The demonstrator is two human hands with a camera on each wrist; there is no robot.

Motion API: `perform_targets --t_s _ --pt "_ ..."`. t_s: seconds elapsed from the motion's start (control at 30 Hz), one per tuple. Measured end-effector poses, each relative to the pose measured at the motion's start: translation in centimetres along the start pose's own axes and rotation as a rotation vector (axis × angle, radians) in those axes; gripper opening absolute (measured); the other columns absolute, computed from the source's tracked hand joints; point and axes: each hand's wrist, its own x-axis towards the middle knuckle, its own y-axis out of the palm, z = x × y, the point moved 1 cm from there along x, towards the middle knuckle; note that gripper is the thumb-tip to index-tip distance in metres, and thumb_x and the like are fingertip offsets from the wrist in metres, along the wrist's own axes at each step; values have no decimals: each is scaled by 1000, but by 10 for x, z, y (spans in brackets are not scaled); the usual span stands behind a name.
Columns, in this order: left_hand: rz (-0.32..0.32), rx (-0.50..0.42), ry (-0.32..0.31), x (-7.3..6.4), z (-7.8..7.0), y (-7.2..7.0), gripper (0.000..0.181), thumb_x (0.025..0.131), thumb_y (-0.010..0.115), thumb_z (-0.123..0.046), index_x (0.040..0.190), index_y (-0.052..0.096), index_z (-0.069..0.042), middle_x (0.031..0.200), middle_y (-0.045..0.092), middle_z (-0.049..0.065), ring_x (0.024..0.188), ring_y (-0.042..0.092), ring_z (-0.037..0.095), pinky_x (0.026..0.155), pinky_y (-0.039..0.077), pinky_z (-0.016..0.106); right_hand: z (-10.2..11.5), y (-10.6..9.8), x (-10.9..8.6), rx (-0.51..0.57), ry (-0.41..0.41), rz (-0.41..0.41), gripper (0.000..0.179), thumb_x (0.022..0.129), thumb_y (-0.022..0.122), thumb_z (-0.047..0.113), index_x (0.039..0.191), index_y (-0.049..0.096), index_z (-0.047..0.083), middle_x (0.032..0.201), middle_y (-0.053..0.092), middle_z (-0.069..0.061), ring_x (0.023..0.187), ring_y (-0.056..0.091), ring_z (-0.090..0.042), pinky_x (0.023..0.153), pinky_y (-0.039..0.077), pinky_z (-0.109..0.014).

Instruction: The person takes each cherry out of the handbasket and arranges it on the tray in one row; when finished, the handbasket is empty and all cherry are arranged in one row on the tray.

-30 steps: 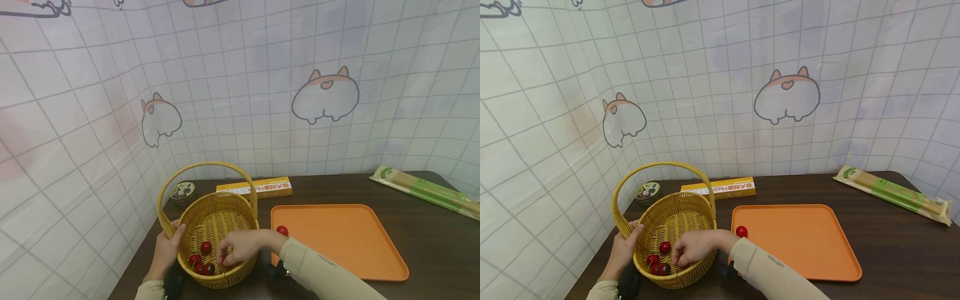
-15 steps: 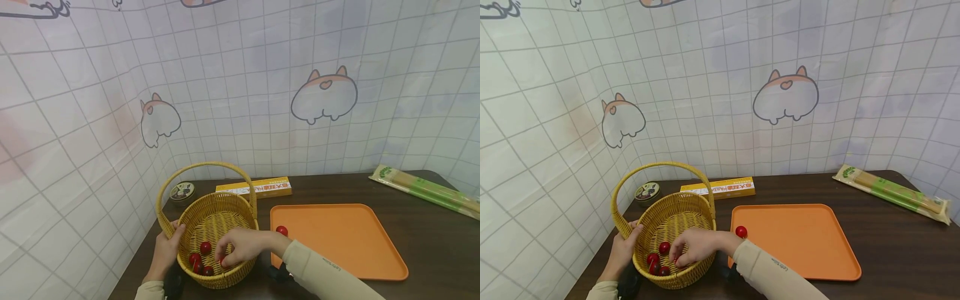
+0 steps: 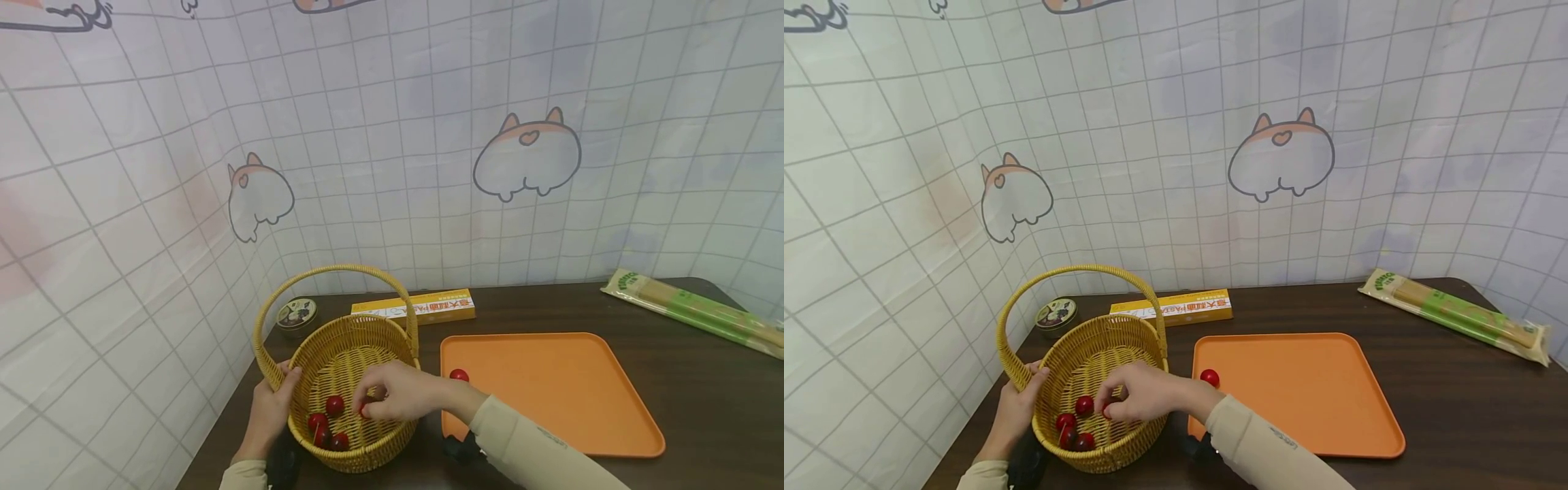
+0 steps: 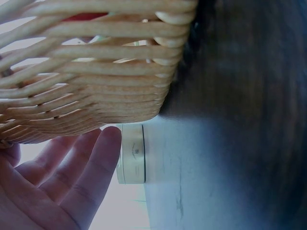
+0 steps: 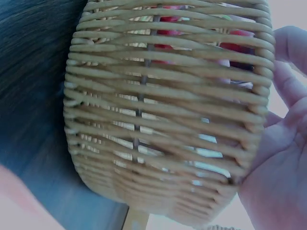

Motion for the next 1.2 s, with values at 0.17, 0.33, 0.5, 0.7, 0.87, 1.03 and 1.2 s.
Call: perform_targets --t_s 0.17,0.33,0.5,0.7,0.87,1.03,1.2 --pt "0 -3 8 -1 0 0 31 101 55 -29 102 59 1 126 62 18 105 61 28 79 49 20 3 -7 -10 -8 -27 -92 12 97 60 18 103 68 25 104 61 13 89 58 -4 82 50 -24" --pt "-4 12 0 -1 1 -1 31 100 56 -31 100 59 0 126 63 16 107 60 26 83 49 22 7 -14 -24 31 -42 -166 11 96 62 15 102 68 23 110 62 7 88 58 -6 79 52 -27" --pt "-16 29 -13 -2 1 -4 30 100 57 -32 98 59 -2 127 63 16 112 59 26 90 47 28 11 -19 -36 71 -26 -222 13 96 62 13 102 68 22 112 61 5 89 57 -10 77 53 -30" --pt "7 28 -23 -2 2 -5 32 101 55 -34 100 58 -2 128 62 16 113 58 26 88 46 23 4 -23 -53 85 33 -263 12 97 62 19 105 67 27 113 59 8 91 56 -12 78 52 -32" --pt "9 34 -13 -2 1 -5 33 101 55 -34 102 60 -2 127 62 16 109 60 25 84 47 21 -4 -30 -74 102 74 -300 11 97 62 22 107 67 24 114 59 5 90 58 -16 77 53 -35" --pt "4 14 7 -1 0 -4 32 100 55 -33 105 61 -1 123 64 16 101 62 24 78 49 21 -10 -40 -94 96 94 -351 13 97 63 23 108 67 17 114 59 2 87 62 -17 74 54 -36" --pt "8 -3 15 0 2 -1 32 100 55 -33 106 61 -1 123 64 17 101 62 25 78 49 20 -21 -55 -111 74 107 -397 12 96 64 20 107 67 17 111 62 -1 83 65 -22 71 55 -37"
